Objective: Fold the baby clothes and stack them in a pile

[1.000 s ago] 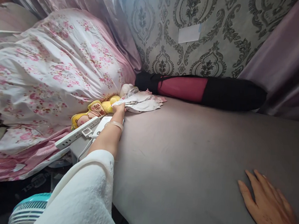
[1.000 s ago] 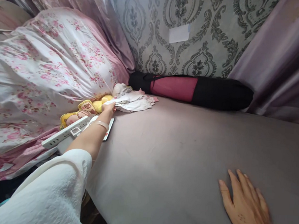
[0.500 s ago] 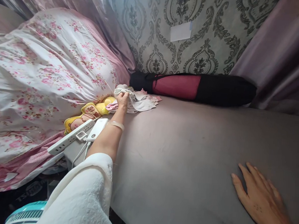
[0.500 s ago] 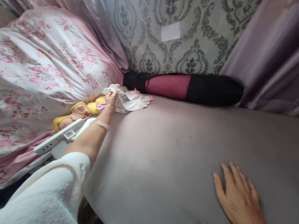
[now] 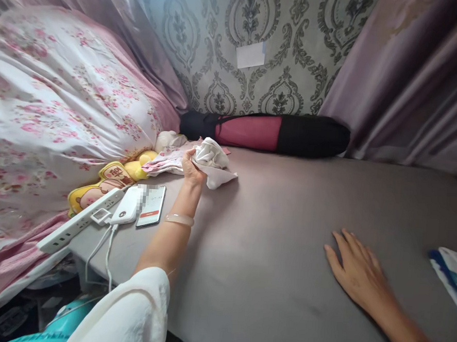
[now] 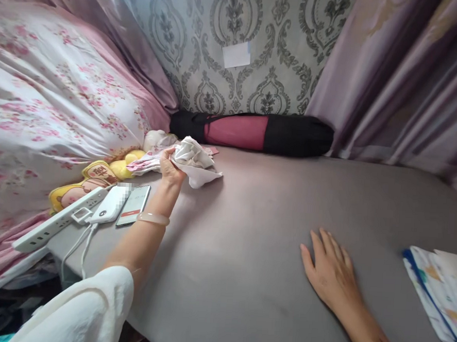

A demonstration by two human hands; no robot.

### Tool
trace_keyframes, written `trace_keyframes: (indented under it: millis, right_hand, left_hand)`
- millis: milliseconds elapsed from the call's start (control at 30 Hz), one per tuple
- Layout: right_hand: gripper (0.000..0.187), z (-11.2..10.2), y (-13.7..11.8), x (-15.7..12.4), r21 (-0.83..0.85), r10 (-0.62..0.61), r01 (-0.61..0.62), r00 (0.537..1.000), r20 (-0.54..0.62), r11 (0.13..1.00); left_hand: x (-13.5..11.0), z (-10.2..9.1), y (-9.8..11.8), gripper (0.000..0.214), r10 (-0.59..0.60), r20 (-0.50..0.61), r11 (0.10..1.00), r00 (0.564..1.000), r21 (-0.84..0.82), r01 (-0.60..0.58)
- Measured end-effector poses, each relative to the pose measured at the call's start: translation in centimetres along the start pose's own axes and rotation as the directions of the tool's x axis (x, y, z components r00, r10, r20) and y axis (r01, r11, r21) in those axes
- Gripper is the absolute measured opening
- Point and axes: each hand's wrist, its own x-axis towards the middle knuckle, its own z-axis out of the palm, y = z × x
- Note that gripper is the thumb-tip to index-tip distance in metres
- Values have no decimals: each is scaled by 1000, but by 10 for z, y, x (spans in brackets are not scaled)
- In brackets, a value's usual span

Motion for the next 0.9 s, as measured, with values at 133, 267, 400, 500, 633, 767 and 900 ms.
trace_keyframes:
  millis: [133,267,400,500,633,767,900]
  right_hand:
    - [59,-16,-6,12,41,11,-13,998,59,999]
    - [42,-34,-29,36,311,-44,12,994,96,950]
    - [39,-44,-68,64,599,-12,-16,999,42,801]
    - [44,-46,-94,80,748,14,65,995,-99,661]
    - [34,-48,-104,93,845,56,118,984,-171,522]
    - [32,-60,-87,103,916,176,85,970,-165,391]
    - [29,-93,-65,106,913,292,87,932,-216,398]
  left_hand:
    - [-36,18,-15,19,-92,184,969,979,-211,131]
    - [-70,38,-31,19,-197,276,934,941,-238,266]
    - [-102,55,-44,21,-234,274,942,933,-172,287]
    - [-123,66,-47,25,-258,286,954,923,-76,291]
    - [-144,74,-40,22,-331,383,929,862,-25,368]
    - [-150,68,-24,16,-340,502,917,795,-11,399]
    - [-145,55,-16,22,-263,539,960,800,62,274]
